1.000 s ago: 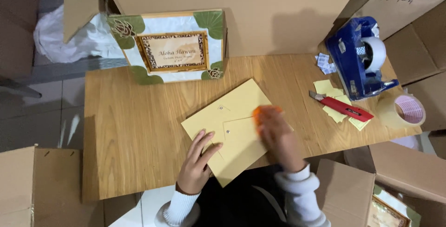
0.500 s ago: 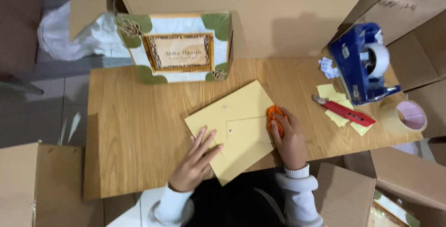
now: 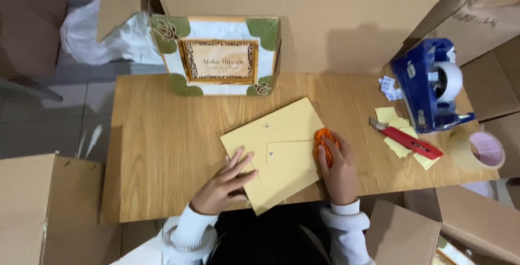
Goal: Cleaning picture frames with a cloth and placing them into protective envelopes.
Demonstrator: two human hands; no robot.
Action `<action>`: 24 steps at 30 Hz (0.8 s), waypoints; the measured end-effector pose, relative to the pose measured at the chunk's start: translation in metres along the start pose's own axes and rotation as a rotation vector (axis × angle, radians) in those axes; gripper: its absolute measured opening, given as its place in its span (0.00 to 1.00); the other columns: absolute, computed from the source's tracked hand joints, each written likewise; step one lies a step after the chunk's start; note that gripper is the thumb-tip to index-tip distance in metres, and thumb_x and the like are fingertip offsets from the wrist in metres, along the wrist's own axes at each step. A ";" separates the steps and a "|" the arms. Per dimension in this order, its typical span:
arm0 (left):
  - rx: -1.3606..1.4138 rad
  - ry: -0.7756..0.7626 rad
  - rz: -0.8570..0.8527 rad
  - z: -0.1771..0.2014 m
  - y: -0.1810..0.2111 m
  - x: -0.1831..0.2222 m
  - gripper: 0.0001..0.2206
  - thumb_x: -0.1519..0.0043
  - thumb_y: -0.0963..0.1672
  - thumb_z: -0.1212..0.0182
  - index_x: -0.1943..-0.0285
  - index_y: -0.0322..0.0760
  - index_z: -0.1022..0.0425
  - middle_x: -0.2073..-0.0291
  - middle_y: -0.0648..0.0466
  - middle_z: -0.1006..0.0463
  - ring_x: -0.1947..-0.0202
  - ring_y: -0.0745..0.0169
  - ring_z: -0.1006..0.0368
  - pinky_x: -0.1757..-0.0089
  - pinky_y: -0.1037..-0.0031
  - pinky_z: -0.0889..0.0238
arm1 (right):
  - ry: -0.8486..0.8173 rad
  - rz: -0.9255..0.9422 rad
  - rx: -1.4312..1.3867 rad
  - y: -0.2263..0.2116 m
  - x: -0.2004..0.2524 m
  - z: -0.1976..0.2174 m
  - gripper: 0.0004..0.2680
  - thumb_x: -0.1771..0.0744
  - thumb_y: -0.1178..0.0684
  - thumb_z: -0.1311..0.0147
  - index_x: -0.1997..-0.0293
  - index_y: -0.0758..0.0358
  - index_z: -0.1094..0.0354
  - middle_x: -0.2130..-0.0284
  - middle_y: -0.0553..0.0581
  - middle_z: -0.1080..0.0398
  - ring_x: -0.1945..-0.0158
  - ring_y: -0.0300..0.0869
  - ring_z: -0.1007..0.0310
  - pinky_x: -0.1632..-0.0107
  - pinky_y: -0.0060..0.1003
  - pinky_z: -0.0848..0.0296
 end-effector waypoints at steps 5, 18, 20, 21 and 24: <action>0.111 0.029 -0.030 0.006 0.002 -0.006 0.41 0.45 0.51 0.25 0.23 0.49 0.43 0.22 0.46 0.53 0.21 0.35 0.67 0.29 0.42 0.59 | -0.030 -0.057 -0.007 0.015 -0.008 0.001 0.09 0.31 0.48 0.46 0.49 0.56 0.26 0.44 0.53 0.28 0.48 0.47 0.25 0.51 0.43 0.25; -0.187 0.214 0.479 0.010 -0.003 -0.005 0.34 0.33 0.53 0.48 0.20 0.48 0.57 0.21 0.42 0.72 0.21 0.39 0.79 0.31 0.44 0.83 | -0.275 0.342 -0.358 -0.054 -0.068 -0.008 0.11 0.30 0.55 0.51 0.42 0.63 0.33 0.34 0.64 0.38 0.29 0.52 0.40 0.30 0.46 0.41; -0.332 0.182 0.479 0.008 -0.005 -0.004 0.31 0.33 0.56 0.51 0.20 0.55 0.53 0.21 0.41 0.70 0.21 0.35 0.76 0.33 0.41 0.81 | -0.437 0.679 -0.413 -0.072 -0.061 -0.039 0.22 0.27 0.47 0.56 0.23 0.57 0.57 0.24 0.62 0.58 0.20 0.54 0.59 0.20 0.51 0.57; -0.336 0.182 0.474 0.006 -0.008 -0.003 0.31 0.33 0.56 0.51 0.20 0.55 0.53 0.21 0.41 0.70 0.21 0.35 0.76 0.33 0.41 0.81 | -0.432 0.681 -0.411 -0.073 -0.061 -0.044 0.22 0.27 0.47 0.56 0.23 0.57 0.57 0.24 0.62 0.58 0.20 0.54 0.59 0.20 0.51 0.57; -0.432 0.189 0.401 0.004 -0.012 -0.002 0.29 0.32 0.54 0.49 0.22 0.51 0.48 0.21 0.38 0.68 0.22 0.35 0.75 0.32 0.39 0.79 | -0.325 0.857 -0.045 -0.065 -0.060 -0.060 0.19 0.29 0.52 0.47 0.29 0.66 0.43 0.28 0.63 0.48 0.25 0.52 0.47 0.23 0.47 0.50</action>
Point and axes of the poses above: each hand's wrist, its own x-axis away from the middle knuckle, its own z-axis out of the back of the hand, y = z × x, the point moved 4 cm from there along -x, towards the middle knuckle
